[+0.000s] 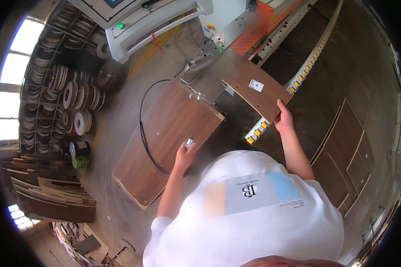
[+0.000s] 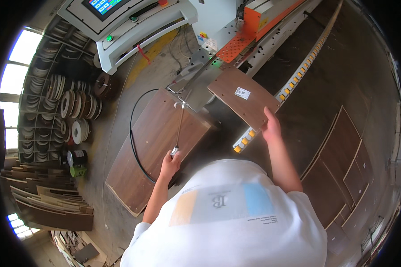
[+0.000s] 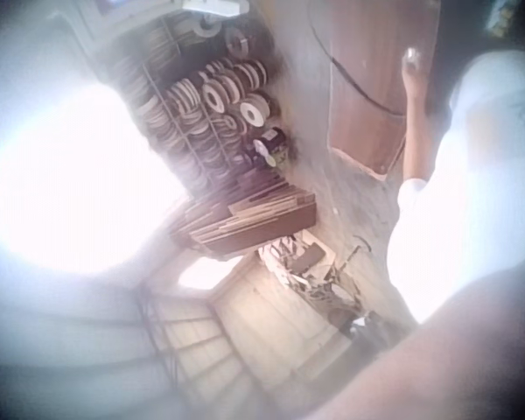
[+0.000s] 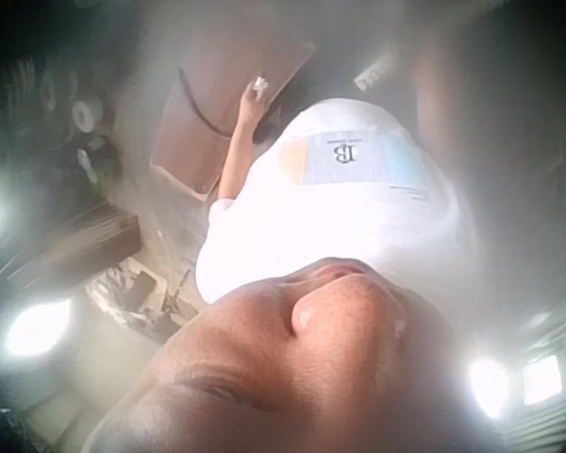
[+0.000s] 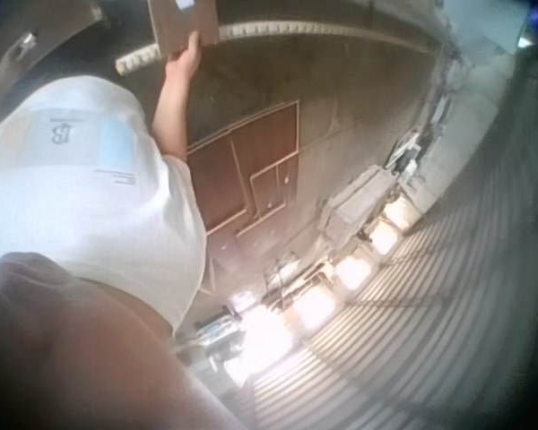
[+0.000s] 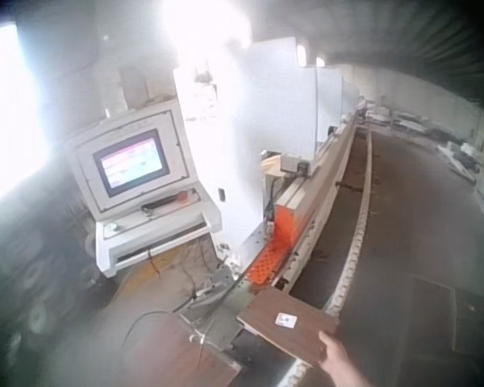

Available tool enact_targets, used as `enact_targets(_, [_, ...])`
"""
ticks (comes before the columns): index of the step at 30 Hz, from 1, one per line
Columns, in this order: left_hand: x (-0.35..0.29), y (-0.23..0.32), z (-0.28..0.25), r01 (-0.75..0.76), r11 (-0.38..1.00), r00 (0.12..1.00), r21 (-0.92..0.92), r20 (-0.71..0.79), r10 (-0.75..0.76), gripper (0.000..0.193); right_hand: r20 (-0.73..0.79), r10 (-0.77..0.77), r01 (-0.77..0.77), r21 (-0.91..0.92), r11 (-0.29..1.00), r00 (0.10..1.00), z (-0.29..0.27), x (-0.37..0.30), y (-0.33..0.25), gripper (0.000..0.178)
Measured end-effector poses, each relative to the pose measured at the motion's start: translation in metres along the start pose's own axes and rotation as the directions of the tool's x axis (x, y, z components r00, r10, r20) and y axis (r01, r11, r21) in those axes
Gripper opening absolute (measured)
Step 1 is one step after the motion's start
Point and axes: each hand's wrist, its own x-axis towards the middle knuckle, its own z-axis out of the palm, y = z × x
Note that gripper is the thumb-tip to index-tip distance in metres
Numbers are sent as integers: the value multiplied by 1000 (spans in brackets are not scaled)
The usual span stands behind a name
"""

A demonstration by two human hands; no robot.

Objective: The person moves various wood panels between stacks and a work surface, then uses a compressed air nozzle to clean dust from the edges and surfaces of each panel.

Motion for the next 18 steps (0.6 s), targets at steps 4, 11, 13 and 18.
enact_targets(4, [-41, 31, 10, -96, 801, 988, 591, 152, 7, 40, -6, 92, -92, 16, 996, 996, 18, 43, 17, 54])
enact_targets(11, [-51, 13, 38, 148, 945, 989, 290, -72, -133, 43, 45, 109, -107, -33, 994, 993, 54, 94, 35, 63])
enact_targets(13, [-49, 18, 43, 124, 932, 990, 340, -105, -93, 44, -13, 71, -72, -18, 997, 997, 66, 95, 44, 66])
enact_targets(18, [-56, 36, 66, 191, 903, 982, 384, -83, -172, 44, -191, -7, -3, -52, 999, 982, 85, 87, 48, 70])
